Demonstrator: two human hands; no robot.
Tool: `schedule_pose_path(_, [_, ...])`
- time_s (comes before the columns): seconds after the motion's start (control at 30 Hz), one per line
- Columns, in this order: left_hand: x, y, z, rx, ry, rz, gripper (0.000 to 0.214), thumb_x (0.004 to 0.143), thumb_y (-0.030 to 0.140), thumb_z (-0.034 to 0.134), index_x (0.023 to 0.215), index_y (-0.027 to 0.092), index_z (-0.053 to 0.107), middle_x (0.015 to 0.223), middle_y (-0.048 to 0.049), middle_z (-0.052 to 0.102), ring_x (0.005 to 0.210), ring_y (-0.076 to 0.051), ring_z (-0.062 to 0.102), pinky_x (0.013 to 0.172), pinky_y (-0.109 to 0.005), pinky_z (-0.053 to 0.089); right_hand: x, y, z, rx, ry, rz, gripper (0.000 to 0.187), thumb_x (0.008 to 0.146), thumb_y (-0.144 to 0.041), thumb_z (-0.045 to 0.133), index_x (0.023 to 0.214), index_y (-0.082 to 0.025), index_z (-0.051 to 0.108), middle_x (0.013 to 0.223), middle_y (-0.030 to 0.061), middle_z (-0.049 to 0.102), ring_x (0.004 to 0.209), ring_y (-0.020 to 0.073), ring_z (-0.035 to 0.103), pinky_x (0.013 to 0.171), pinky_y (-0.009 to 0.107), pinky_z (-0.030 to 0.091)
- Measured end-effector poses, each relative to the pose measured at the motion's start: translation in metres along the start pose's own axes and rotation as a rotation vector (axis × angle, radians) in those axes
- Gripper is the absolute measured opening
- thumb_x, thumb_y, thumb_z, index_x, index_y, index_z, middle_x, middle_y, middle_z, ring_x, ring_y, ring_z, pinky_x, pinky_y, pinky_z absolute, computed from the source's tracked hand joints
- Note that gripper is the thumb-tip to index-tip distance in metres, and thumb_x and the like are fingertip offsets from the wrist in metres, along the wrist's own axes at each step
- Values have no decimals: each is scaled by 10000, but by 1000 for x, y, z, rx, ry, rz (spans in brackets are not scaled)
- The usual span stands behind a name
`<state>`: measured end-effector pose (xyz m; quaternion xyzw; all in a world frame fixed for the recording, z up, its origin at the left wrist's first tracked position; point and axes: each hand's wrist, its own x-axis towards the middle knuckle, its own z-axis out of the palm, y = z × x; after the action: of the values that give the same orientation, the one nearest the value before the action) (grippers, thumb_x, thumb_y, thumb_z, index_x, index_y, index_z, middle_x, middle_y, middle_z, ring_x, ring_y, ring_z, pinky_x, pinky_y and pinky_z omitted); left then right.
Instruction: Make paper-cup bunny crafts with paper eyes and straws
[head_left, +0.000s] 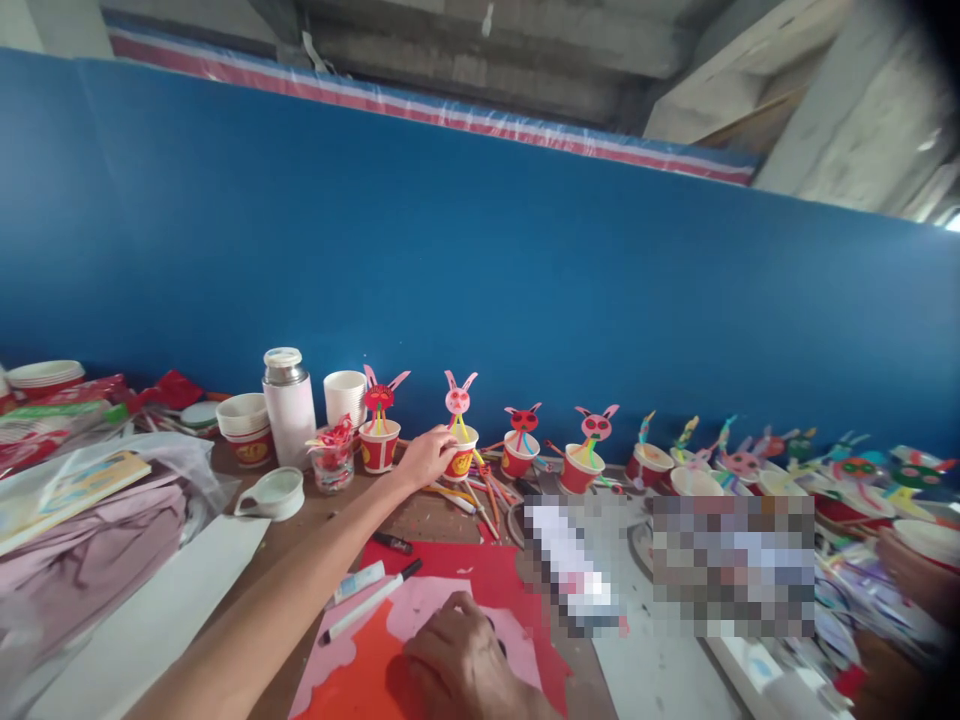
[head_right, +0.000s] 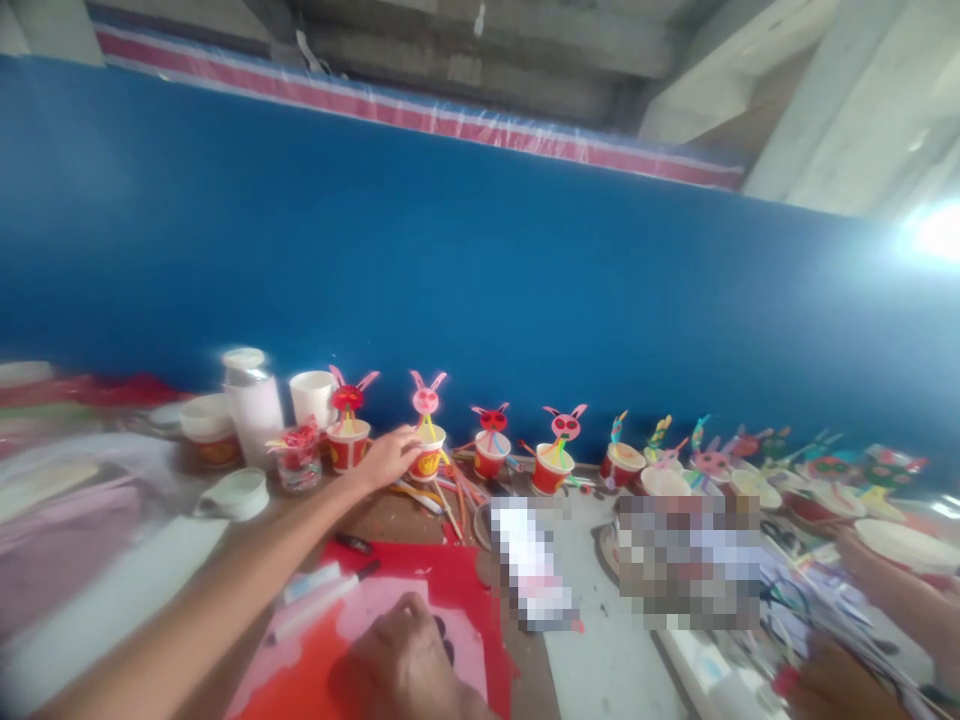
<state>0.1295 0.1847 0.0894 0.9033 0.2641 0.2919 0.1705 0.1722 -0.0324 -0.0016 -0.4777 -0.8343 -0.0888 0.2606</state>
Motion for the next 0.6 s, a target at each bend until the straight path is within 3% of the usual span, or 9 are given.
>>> schedule_pose_path(0.2, [-26,13,-27,37,52,44,155,881,209,504,876,190,657,951,-30,658,870,-145,632,812,-236,477,4,-7,-9,-28,8,0,197,824,-231,544,632,-191,538,528,-19,542,545,120,493,636,275,349])
schedule_pose_path(0.43, [-94,-18,-53,183,88,-55,204,890,264,466,916,199,657,1022,-54,683,924,-190,647,822,-265,483,-1,-7,-13,-5,-58,-3,124,822,-160,518,712,-188,566,606,-9,585,614,126,521,667,278,331])
schedule_pose_path(0.6, [-111,-27,-53,287,99,-136,233,888,262,447,947,196,662,1101,-73,673,932,-215,657,808,-291,494,-1,-10,-13,-6,-61,26,128,826,-144,511,722,-190,569,618,-8,582,614,125,516,673,279,328])
